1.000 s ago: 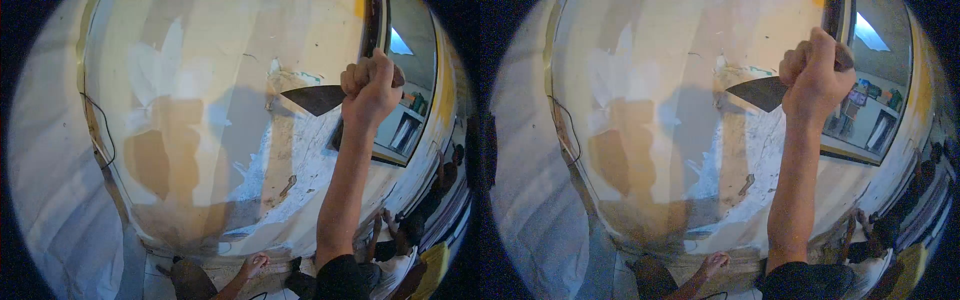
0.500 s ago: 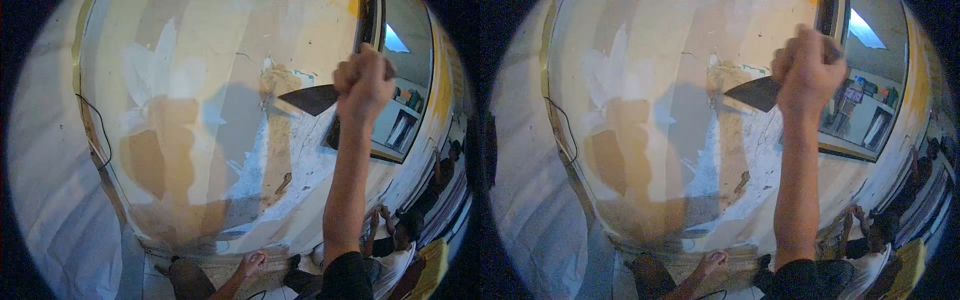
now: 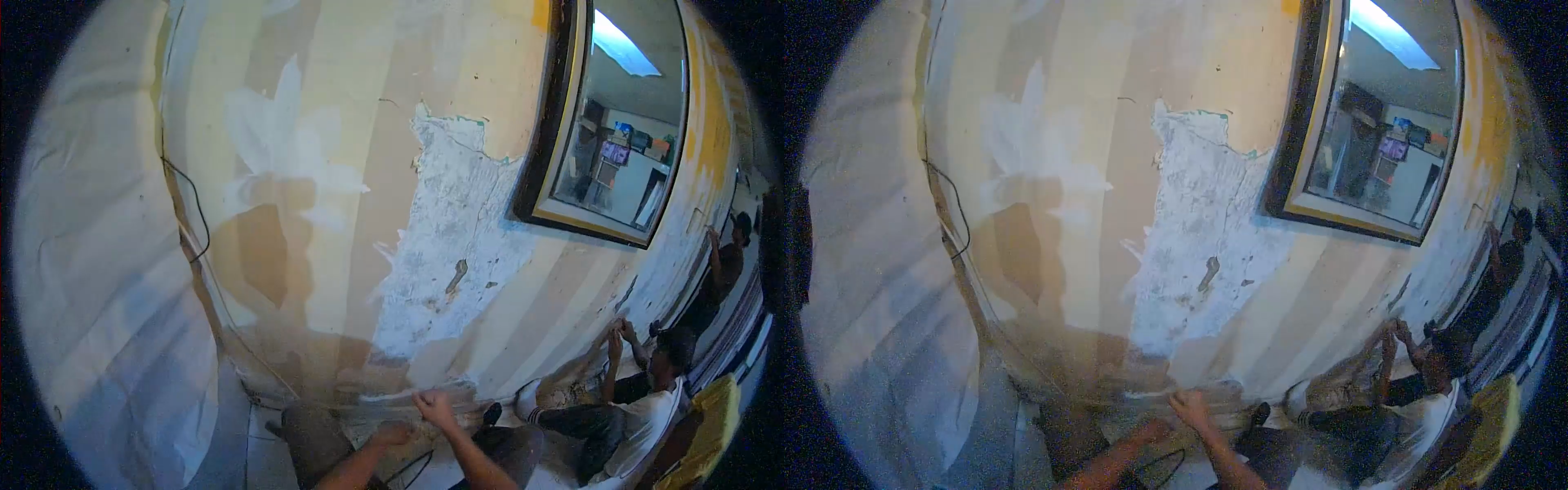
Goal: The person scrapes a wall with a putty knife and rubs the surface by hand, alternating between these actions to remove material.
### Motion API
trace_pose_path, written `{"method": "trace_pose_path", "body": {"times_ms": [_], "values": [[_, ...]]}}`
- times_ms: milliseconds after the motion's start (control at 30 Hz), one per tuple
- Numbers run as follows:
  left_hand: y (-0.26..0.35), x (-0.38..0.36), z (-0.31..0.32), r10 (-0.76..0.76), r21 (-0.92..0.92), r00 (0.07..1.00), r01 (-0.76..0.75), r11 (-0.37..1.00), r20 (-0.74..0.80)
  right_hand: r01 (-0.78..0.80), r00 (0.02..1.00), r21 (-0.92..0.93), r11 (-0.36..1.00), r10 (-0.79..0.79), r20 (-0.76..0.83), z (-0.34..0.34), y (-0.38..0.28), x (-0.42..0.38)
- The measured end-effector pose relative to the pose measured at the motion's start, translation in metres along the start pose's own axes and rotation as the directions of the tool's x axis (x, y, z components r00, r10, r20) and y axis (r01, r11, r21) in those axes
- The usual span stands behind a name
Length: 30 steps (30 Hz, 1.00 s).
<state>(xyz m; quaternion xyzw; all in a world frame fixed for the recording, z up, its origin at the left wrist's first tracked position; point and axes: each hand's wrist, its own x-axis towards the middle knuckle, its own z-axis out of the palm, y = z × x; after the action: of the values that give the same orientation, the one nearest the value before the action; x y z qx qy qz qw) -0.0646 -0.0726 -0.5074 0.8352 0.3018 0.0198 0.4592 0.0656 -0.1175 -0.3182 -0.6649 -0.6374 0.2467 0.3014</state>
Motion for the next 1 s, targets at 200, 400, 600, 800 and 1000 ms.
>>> {"method": "trace_pose_path", "body": {"times_ms": [200,400,600,800,1000], "values": [[-0.029,-0.011,0.048,-0.166,0.450,0.938,0.013,0.893,0.304,-0.236,0.908,0.215,0.948,0.294,-0.300,0.036,0.087,-0.114],[0.028,-0.029,0.013,0.082,0.374,0.990,-0.118,0.920,0.111,0.078,0.907,0.233,0.969,0.028,-0.420,0.072,0.149,-0.076],[0.213,-0.258,-0.069,0.264,-0.330,0.894,-0.388,0.861,-0.362,-0.298,0.950,-0.440,0.847,0.217,-0.225,0.066,0.150,-0.066],[0.139,-0.400,-0.058,-0.200,-0.505,0.675,-0.291,0.813,-0.711,0.007,0.942,0.824,0.566,0.274,-0.196,-0.034,0.033,-0.072],[0.126,-0.427,-0.045,-0.408,-0.520,0.337,-0.389,0.760,-0.848,0.335,0.925,0.615,0.714,-0.125,-0.358,-0.121,-0.128,-0.060]]}}
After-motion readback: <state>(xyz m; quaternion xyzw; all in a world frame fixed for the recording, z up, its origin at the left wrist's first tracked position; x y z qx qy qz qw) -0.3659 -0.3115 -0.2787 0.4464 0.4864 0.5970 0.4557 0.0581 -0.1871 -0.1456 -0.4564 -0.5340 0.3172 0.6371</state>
